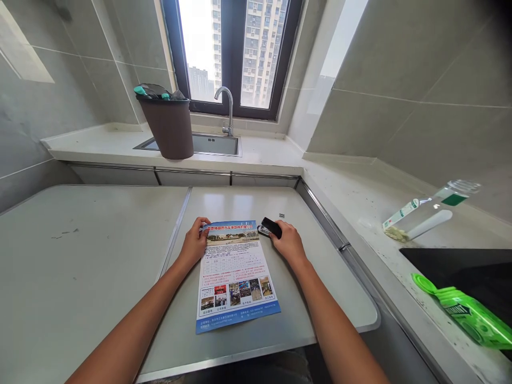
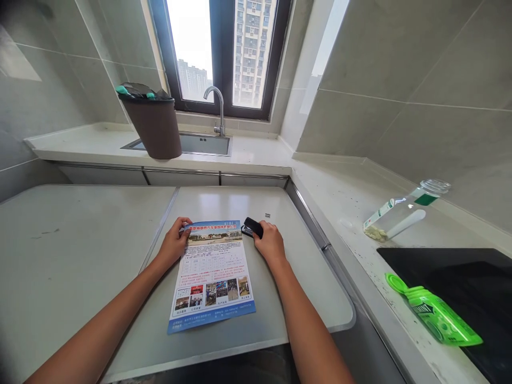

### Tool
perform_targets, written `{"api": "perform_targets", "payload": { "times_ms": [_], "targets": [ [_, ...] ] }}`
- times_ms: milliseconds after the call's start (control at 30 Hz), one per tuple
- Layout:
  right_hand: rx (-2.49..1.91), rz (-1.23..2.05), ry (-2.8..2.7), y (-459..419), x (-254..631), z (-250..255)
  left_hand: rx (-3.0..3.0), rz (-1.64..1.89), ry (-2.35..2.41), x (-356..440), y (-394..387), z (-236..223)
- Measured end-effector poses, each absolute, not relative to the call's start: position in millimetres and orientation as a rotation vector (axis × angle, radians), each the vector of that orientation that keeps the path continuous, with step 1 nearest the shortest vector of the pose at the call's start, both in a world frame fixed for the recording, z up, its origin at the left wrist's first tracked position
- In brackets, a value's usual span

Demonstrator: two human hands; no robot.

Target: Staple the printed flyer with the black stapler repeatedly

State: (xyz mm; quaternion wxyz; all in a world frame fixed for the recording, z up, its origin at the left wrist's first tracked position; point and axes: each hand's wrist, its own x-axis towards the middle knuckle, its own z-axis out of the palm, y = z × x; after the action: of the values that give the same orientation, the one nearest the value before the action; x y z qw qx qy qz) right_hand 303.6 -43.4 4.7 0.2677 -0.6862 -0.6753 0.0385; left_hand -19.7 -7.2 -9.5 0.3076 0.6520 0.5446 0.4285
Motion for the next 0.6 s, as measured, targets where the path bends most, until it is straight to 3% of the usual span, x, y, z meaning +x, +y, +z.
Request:
{"api": "perform_targets", "payload": {
  "times_ms": [300, 600],
  "targets": [
    [-1.746, -0.011, -1.682, -49, 287, 6, 1.705, 1.142, 1.415, -19, -7, -10],
    [-1.248, 0.387, -2.024, -76, 222, 11, 1.701, 1.132, 1.394, -20, -8, -10]
  ]
}}
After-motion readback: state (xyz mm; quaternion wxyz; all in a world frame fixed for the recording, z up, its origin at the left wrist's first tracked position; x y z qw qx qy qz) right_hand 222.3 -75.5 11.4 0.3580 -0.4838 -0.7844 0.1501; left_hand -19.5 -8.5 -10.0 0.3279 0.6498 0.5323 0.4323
